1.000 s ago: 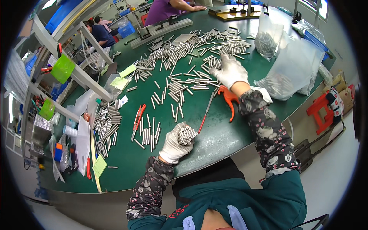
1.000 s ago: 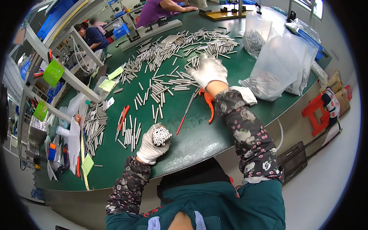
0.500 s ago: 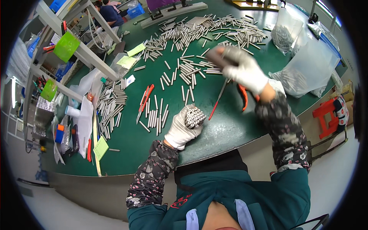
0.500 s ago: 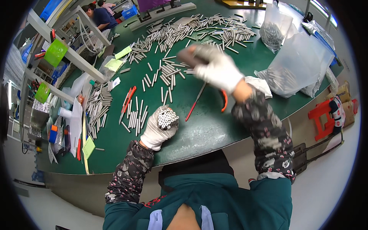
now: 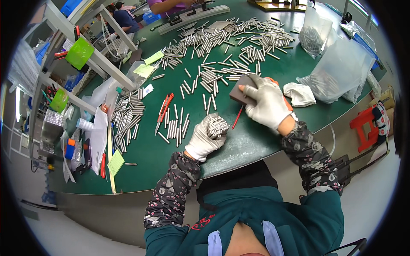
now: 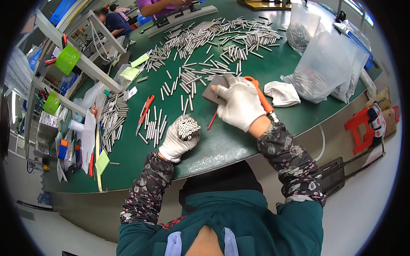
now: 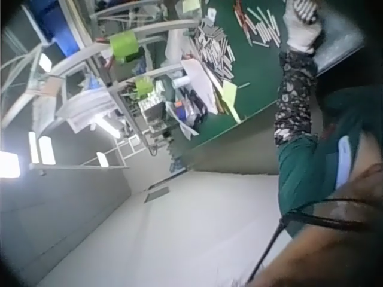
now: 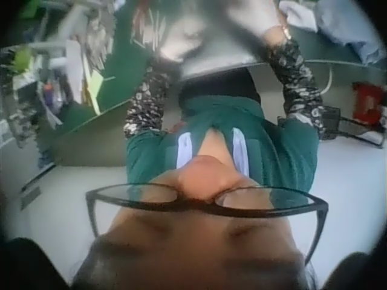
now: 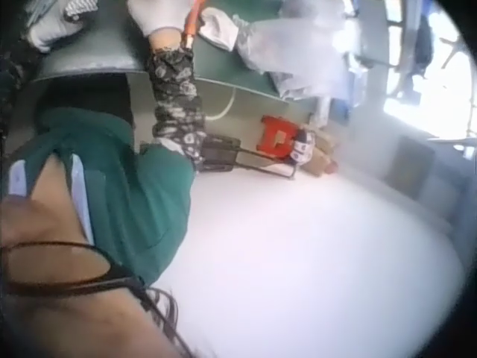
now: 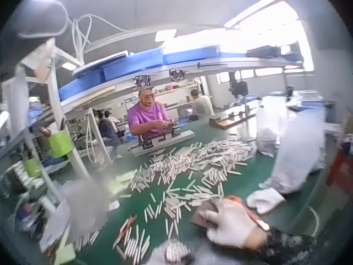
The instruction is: Arranging, bundling, and cleaning small metal rods at an industrial workbench.
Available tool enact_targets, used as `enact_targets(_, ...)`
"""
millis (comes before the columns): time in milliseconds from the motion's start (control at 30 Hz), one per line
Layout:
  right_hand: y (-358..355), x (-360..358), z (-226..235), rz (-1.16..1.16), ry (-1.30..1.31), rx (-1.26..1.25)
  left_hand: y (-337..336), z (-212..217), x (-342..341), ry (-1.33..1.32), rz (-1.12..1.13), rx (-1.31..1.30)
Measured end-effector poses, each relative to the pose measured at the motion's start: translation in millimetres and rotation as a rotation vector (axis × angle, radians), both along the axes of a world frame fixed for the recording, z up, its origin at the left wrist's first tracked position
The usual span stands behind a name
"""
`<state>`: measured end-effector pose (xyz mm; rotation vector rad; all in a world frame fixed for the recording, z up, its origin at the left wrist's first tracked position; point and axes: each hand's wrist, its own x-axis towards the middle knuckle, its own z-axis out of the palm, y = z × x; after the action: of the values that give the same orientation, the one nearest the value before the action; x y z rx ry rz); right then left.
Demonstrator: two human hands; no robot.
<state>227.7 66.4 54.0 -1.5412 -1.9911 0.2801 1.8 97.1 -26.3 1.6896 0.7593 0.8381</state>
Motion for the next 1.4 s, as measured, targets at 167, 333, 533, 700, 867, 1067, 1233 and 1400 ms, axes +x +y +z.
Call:
enact_targets(167, -14.1, -25.6, 4.9, 0.448, 0.144, 0.044, -0.9, 5.0, -8.2, -0.078, -0.025, -0.295)
enact_targets(333, -10.7, -10.2, 12.0, 0.158, 0.069, 0.115, -3.2, 5.1, 4.2, -0.211, -0.071, -0.192)
enact_targets(533, -0.9, 8.8, 3.8, -0.055, -0.062, 0.080, 0.5, -2.2, -1.2, -0.025, -0.050, 0.062)
enact_targets(700, -11.8, -0.7, -2.0, 0.459, 0.182, 0.029, -4.2, 14.9, 2.4, 0.075, -0.043, 0.128)
enact_targets(867, 19.3, 55.8, -5.2, -0.484, -0.274, 0.212, 2.3, -2.7, 1.3, 0.025, -0.010, 0.184)
enact_targets(1067, 27.8, 95.6, -16.7, -0.729, -0.513, 0.092, 1.0, -2.6, 1.1, 0.035, -0.018, 0.210)
enact_targets(1233, 3.3, 59.5, -1.4, -0.524, -0.433, 0.115, 2.7, -3.6, -1.8, 0.060, -0.040, 0.233)
enact_targets(1400, -9.5, 52.5, 5.6, -0.584, -0.484, -0.331, 3.9, -4.2, 1.2, 0.064, -0.038, 0.301)
